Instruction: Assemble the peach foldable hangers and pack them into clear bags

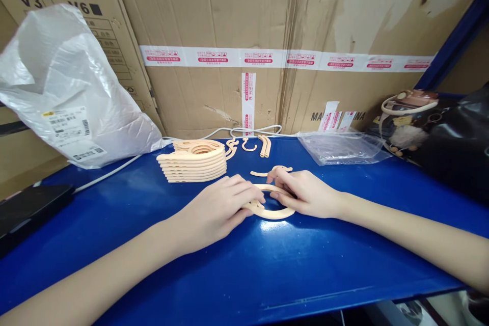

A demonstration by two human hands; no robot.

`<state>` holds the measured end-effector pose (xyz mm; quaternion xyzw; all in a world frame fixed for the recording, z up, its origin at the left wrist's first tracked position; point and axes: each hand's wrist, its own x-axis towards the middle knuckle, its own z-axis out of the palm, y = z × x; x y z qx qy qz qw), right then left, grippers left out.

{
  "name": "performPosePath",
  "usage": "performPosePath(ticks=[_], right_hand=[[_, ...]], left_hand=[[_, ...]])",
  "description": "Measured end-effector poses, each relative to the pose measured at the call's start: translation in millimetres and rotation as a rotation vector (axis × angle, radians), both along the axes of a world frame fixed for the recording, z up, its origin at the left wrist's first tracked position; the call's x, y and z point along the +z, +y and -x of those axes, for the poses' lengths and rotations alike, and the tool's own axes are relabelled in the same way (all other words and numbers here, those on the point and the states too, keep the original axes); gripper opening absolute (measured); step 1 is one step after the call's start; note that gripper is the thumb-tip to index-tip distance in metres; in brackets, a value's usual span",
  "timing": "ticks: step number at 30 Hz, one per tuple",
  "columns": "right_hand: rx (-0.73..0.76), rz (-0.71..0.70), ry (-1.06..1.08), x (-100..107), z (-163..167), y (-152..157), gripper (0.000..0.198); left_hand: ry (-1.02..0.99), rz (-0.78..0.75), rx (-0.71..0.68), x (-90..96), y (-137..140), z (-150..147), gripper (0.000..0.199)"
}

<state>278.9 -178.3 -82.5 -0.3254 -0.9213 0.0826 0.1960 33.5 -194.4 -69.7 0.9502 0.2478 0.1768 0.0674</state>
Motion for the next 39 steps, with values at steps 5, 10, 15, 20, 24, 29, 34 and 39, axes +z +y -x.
performPosePath(ticks=[5,10,15,20,24,29,34,39], right_hand=[[0.033,-0.011,-0.041,3.3,-1.6,-1.4,0.013],[0.117,0.016,-0.047,3.4,2.1,-10.2,0.022],[0.085,-0.06,-0.036,8.4,4.0,-10.3,0.024],[-0.267,-0.211,-0.07,14.9,-16.1,20.2,0.019],[-0.243,-0.241,-0.135,10.6,-22.9,32.9,0.028],[-0.191,-0.23,-0.197,5.1,-19.9,32.8,0.036],[-0.186,-0.131,-0.13,6.7,-28.7,39.3,0.036],[-0.075,-0.168,-0.082,16.0,-14.3,16.0,0.035]], left_hand=[[-0.008,0.051,0.19,1.6,-4.8,0.3,0.016],[0.001,0.104,0.177,3.4,-14.0,-5.3,0.007],[0.029,0.124,0.37,0.5,-16.8,-14.5,0.024],[-0.054,0.161,0.457,-4.9,-14.0,-15.1,0.016],[-0.191,0.304,0.362,-6.3,-6.1,-11.3,0.019],[-0.287,0.516,0.196,-5.6,5.7,-6.7,0.021],[-0.206,0.277,0.143,-5.7,13.0,1.2,0.02],[0.107,-0.08,0.138,-0.3,9.7,7.3,0.026]])
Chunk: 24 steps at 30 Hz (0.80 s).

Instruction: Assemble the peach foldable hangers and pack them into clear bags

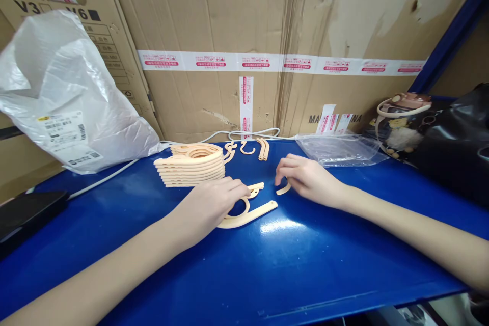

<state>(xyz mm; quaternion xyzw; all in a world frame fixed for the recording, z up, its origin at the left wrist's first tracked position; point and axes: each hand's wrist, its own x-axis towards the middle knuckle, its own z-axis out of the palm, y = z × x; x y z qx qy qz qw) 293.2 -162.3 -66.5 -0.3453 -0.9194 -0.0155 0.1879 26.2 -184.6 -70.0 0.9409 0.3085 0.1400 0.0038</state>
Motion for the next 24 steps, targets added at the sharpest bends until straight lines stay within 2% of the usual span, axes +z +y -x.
performPosePath(ticks=[4,6,8,11,12,14,16,18,20,24], right_hand=[[0.15,0.118,-0.04,5.7,14.5,-22.6,0.033],[0.142,0.143,-0.022,7.3,13.8,-23.1,0.035],[-0.016,0.08,0.001,8.7,8.7,-16.8,0.031],[-0.373,-0.043,-0.087,9.3,0.1,-3.8,0.018],[-0.48,-0.062,-0.144,8.8,-1.5,-0.6,0.021],[-0.626,-0.071,-0.252,6.6,-2.1,3.0,0.04],[-0.68,-0.079,-0.313,3.2,-0.6,3.7,0.053],[-0.639,-0.102,-0.315,0.0,0.6,3.5,0.052],[-0.541,-0.106,-0.269,-1.8,-0.5,4.1,0.04],[-0.301,0.062,-0.135,0.6,-8.3,6.4,0.014]], left_hand=[[0.035,-0.059,0.017,1.1,-0.1,-1.5,0.028],[0.022,-0.049,0.044,0.5,2.5,-2.1,0.028],[0.025,-0.036,0.075,0.9,5.2,-3.0,0.027],[0.1,-0.068,0.094,5.4,6.5,-8.3,0.024],[0.152,-0.094,0.1,7.7,6.0,-11.5,0.025],[0.269,-0.154,0.129,12.1,4.1,-19.2,0.027],[0.356,-0.19,0.166,14.7,2.6,-26.2,0.027],[0.381,-0.196,0.18,14.3,2.6,-29.8,0.026],[0.343,-0.199,0.17,11.4,4.3,-29.3,0.027],[0.242,-0.203,0.137,5.6,7.6,-21.2,0.028]])
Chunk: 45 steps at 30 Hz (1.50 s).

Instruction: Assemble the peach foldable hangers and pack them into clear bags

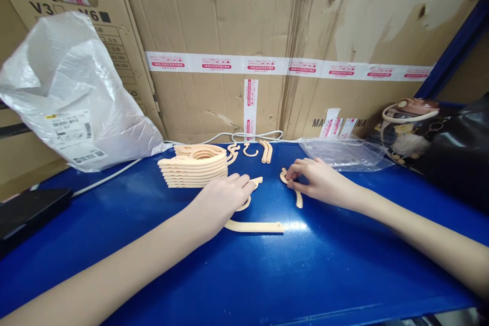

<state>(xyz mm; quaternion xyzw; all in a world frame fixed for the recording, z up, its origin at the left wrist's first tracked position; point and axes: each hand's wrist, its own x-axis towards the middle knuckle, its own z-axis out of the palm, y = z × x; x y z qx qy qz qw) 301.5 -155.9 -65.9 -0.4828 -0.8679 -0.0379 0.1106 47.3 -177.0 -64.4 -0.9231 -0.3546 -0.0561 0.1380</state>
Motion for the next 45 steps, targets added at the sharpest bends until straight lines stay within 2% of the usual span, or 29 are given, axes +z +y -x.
performPosePath(ticks=[3,7,10,13,17,21,25,31,37,45], right_hand=[[0.113,0.099,0.044,4.4,-5.2,0.3,0.013],[0.155,0.153,0.056,8.2,-5.6,-1.6,0.017],[0.137,0.115,0.055,9.1,-1.4,-4.6,0.022],[0.102,0.03,0.063,7.5,3.4,-7.4,0.012],[0.117,0.049,0.161,0.3,6.2,-6.8,0.022],[0.159,0.114,0.31,-6.2,10.4,-6.7,0.011],[0.158,0.099,0.383,-5.8,16.5,-11.2,0.006],[0.221,0.228,0.471,-0.6,19.6,-18.8,0.018],[0.149,0.131,0.41,5.6,18.4,-22.8,0.02],[0.208,0.292,0.392,8.5,21.6,-24.9,0.031]], left_hand=[[-0.024,0.057,0.0,0.3,-1.2,4.7,0.03],[-0.179,0.208,-0.012,3.0,-7.8,5.9,0.021],[-0.352,0.385,-0.137,2.4,-13.6,5.9,0.02],[-0.421,0.499,-0.194,0.1,-17.0,5.9,0.015],[-0.38,0.522,-0.197,-2.4,-16.2,5.3,0.023],[-0.341,0.554,-0.209,-2.3,-14.5,5.0,0.015],[-0.411,0.594,-0.172,-2.1,-14.3,3.6,0.023],[-0.552,0.621,-0.129,-4.0,-11.8,2.0,0.026],[-0.608,0.655,-0.113,-5.8,-10.3,2.9,0.024],[-0.609,0.701,-0.085,-1.7,-11.8,1.8,0.023]])
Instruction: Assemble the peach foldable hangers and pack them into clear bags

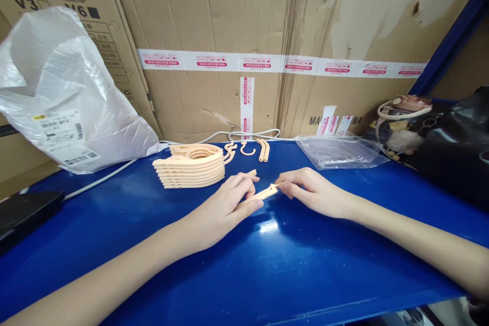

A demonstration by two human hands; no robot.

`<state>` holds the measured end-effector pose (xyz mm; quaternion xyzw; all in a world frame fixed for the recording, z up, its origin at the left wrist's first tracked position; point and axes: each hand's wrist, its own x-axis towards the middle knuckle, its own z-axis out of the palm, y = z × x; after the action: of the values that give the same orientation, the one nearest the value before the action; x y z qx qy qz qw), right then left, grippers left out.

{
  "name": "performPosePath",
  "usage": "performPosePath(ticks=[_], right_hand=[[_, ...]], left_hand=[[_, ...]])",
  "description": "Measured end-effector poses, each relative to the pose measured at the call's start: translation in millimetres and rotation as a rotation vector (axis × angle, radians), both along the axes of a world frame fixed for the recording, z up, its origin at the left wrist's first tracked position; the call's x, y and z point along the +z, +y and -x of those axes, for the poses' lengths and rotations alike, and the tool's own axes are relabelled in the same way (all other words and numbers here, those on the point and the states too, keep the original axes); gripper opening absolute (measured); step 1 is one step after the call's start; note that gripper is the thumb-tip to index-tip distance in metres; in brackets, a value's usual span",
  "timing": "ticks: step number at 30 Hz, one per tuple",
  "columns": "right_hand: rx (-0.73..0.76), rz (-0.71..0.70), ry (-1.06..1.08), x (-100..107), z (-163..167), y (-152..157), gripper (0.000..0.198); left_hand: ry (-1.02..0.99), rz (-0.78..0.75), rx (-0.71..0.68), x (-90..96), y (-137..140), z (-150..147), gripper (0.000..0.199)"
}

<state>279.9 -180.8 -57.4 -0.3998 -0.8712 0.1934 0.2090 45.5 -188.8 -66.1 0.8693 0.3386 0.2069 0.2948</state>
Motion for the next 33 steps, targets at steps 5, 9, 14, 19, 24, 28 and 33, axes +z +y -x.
performPosePath(ticks=[5,9,14,19,24,28,33], right_hand=[[0.08,0.136,0.026,0.3,1.5,-2.7,0.03],[0.092,0.118,-0.016,-1.6,1.4,-5.5,0.032],[0.092,-0.023,-0.176,-4.2,1.2,-9.2,0.031],[0.048,-0.25,-0.374,-6.0,1.8,-11.8,0.03],[0.056,-0.457,-0.488,-8.2,2.0,-11.6,0.032],[0.069,-0.629,-0.529,-10.0,1.8,-11.0,0.034],[0.05,-0.668,-0.528,-11.5,3.0,-11.2,0.031]], left_hand=[[-0.011,-0.025,0.025,-2.8,-0.3,-0.2,0.023],[0.048,-0.078,-0.003,-6.1,0.3,0.4,0.031],[0.071,-0.121,-0.024,-11.4,0.2,2.2,0.037],[0.072,-0.122,-0.033,-13.6,1.2,1.7,0.037],[0.084,-0.113,-0.026,-12.0,1.2,1.3,0.037],[0.1,-0.109,-0.027,-10.5,0.7,1.4,0.038],[0.112,-0.111,-0.021,-9.7,1.5,1.1,0.04]])
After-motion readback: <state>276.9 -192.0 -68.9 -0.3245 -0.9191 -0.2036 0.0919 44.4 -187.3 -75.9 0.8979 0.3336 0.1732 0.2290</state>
